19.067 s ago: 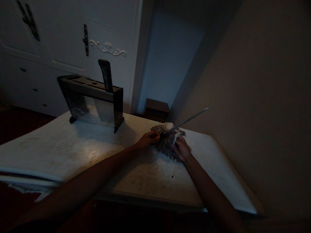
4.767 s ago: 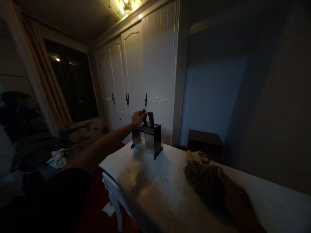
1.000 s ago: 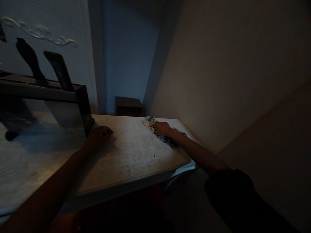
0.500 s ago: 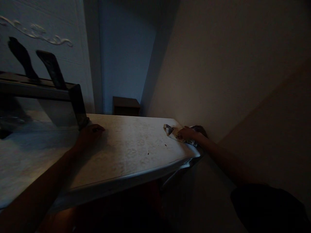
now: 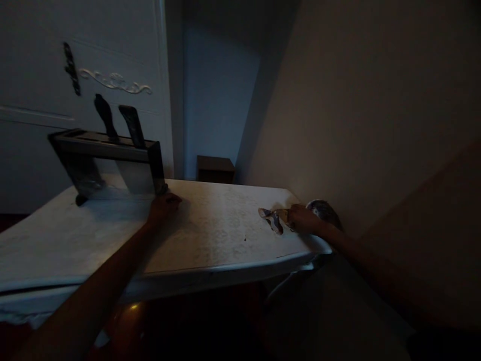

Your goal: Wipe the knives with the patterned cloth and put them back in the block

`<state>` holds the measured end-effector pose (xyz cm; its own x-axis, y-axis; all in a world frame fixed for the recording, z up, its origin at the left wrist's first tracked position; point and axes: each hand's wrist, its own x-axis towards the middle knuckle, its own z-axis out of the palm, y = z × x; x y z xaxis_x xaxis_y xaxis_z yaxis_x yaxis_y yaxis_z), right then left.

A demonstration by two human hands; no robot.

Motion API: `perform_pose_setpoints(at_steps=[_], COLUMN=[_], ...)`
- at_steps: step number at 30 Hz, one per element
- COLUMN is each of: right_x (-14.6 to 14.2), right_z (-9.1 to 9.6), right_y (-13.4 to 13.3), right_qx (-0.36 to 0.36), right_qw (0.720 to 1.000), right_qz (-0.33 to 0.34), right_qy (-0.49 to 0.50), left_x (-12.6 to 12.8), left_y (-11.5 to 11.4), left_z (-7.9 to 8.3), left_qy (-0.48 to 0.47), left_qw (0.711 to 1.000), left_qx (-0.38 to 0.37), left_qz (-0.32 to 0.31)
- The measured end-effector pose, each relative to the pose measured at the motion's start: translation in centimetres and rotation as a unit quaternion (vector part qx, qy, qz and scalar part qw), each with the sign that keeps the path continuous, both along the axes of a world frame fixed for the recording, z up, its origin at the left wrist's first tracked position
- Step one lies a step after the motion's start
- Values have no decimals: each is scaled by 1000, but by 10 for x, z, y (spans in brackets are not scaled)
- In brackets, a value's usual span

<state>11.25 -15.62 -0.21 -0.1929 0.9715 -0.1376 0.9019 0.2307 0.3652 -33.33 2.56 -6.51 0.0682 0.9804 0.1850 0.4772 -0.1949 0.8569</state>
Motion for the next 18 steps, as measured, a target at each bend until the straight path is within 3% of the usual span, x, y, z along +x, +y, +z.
perform_pose_setpoints(at_steps=[4, 7, 9, 12, 14, 18], right_x=[-27, -52, -72, -109, -138, -206], right_z=[5, 10, 10, 10, 12, 26], right_y=[12, 29, 43, 67, 86, 125], right_qx=[73, 75, 75, 116, 144, 196], right_qw=[997, 993, 981, 944, 912, 882], right_qz=[22, 8, 25, 123, 162, 105], right_qy=[1, 95, 176, 285, 347, 416], left_x=[0, -8, -19, -45, -67, -118], left_y=[-11, -25, -36, -50, -53, -35], left_z=[1, 4, 9, 25, 40, 70], left_qy=[-14, -14, 1, 10, -4, -65], left_qw=[1000, 998, 991, 961, 936, 884], left_qx=[12, 61, 137, 258, 296, 309], left_qz=[15, -8, 8, 99, 188, 346])
